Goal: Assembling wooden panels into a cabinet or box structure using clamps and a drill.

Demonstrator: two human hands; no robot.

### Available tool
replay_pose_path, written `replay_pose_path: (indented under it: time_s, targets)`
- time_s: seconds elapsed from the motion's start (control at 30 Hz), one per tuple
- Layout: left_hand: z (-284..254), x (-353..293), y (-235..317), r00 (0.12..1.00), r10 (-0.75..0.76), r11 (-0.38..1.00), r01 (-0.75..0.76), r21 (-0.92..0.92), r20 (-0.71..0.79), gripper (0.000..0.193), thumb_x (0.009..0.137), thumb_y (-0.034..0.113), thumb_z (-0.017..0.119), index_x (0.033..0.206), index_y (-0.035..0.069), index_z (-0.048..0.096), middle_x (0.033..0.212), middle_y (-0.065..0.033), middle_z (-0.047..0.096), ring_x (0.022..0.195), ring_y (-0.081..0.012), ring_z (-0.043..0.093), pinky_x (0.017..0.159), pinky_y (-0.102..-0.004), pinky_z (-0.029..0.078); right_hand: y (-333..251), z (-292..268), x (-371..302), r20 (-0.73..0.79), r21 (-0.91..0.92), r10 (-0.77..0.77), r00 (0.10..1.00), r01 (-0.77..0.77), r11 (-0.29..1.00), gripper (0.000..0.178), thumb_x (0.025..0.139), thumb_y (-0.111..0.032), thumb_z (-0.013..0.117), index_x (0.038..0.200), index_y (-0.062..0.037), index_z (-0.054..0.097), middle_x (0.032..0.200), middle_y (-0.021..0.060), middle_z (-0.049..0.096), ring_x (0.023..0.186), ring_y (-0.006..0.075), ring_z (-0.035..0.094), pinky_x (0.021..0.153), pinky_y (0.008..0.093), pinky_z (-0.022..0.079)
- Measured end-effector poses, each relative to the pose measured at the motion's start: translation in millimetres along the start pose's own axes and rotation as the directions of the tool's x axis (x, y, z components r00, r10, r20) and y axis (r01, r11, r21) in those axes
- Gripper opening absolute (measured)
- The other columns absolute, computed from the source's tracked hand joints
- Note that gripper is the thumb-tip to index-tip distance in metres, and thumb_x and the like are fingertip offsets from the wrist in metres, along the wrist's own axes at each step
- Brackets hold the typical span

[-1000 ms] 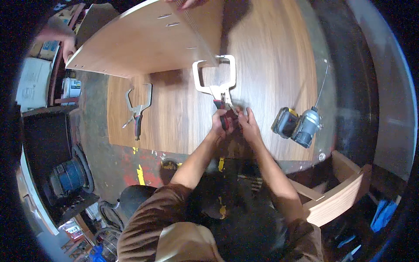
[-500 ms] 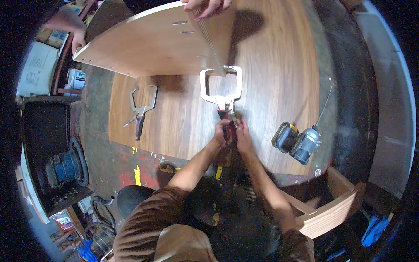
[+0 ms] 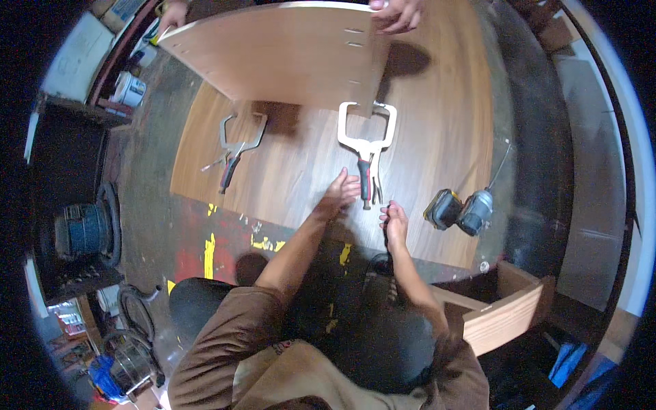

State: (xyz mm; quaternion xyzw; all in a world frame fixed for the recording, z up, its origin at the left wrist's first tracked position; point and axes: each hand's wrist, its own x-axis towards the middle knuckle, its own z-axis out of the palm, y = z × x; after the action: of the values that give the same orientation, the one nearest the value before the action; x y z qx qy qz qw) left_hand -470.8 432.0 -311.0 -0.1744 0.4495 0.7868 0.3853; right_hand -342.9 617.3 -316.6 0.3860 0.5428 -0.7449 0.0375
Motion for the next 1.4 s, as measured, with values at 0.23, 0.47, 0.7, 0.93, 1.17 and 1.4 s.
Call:
replay_pose_path:
  time_s: [0.23, 0.47, 0.7, 0.93, 1.17, 1.4]
  targets:
    - [-43, -65, -22, 0.836, 0.317, 0.946, -0.244, 0.214, -0.448, 0.04, 0.098, 0.038, 0.064, 0.103, -0.001, 0.074, 0.088, -0.0072, 0.072, 0.075, -0.0134, 0.063, 0.074, -0.0277, 0.049, -45, -6, 0, 0.071, -0.425, -0.112, 0.991, 0.132, 0.896, 0.029, 0.105, -0.03, 0.059, 0.109, -0.0055, 0.073, 0.084, -0.0013, 0.066, 0.071, 0.0084, 0.057, 0.062, 0.0267, 0.046]
    - [-28, -95, -44, 0.885, 0.329, 0.815, -0.091, 0.572, -0.328, 0.041, 0.094, 0.045, 0.064, 0.104, 0.006, 0.076, 0.092, -0.0069, 0.077, 0.085, -0.0181, 0.07, 0.082, -0.0349, 0.052, -218, 45, -32, 0.483, -0.86, -0.06, 0.874, 0.46, -0.22, 0.041, 0.093, -0.033, 0.064, 0.123, -0.0059, 0.071, 0.111, 0.0181, 0.076, 0.101, 0.0313, 0.072, 0.088, 0.0397, 0.055]
    - [-30, -108, -60, 0.965, 0.112, 0.889, 0.009, 0.458, -0.237, 0.052, 0.092, 0.054, 0.057, 0.122, 0.014, 0.073, 0.125, -0.0217, 0.069, 0.118, -0.0429, 0.064, 0.101, -0.051, 0.049, -344, 154, -64, 0.409, -0.75, -0.042, 0.912, 0.309, -0.584, 0.04, 0.09, -0.039, 0.064, 0.117, -0.0114, 0.073, 0.115, 0.0169, 0.074, 0.107, 0.0379, 0.07, 0.091, 0.0459, 0.056]
    - [26, -140, 11, 0.944, 0.274, 0.846, -0.144, 0.513, -0.186, 0.051, 0.091, 0.052, 0.059, 0.114, 0.01, 0.076, 0.117, -0.0213, 0.072, 0.112, -0.0418, 0.067, 0.097, -0.0498, 0.051, -430, 102, -1, 0.279, -0.1, 0.396, 0.875, 0.436, -0.894, 0.037, 0.093, -0.031, 0.059, 0.12, -0.008, 0.07, 0.119, 0.0118, 0.072, 0.105, 0.0324, 0.07, 0.09, 0.0443, 0.057]
    - [-66, -148, 4, 0.785, 0.447, 0.753, -0.072, 0.654, -0.429, 0.034, 0.09, 0.042, 0.064, 0.108, 0.016, 0.077, 0.105, -0.017, 0.075, 0.1, -0.0368, 0.071, 0.086, -0.0446, 0.055, -290, 166, 59, 0.264, -0.924, 0.142, 0.954, 0.292, -0.246, 0.042, 0.092, -0.031, 0.061, 0.129, -0.0133, 0.069, 0.104, 0.0167, 0.076, 0.094, 0.0328, 0.074, 0.083, 0.0417, 0.057]
    - [4, -117, 54, 0.745, 0.654, 0.471, -0.267, 0.841, -0.13, 0.024, 0.096, 0.027, 0.063, 0.105, 0.007, 0.074, 0.086, -0.0176, 0.074, 0.075, -0.0291, 0.072, 0.072, -0.0404, 0.056, -205, 40, 208, -0.172, -0.686, -0.434, 0.884, 0.209, 0.697, 0.043, 0.081, -0.026, 0.057, 0.115, -0.009, 0.077, 0.115, 0.0214, 0.074, 0.11, 0.0377, 0.07, 0.098, 0.043, 0.053]
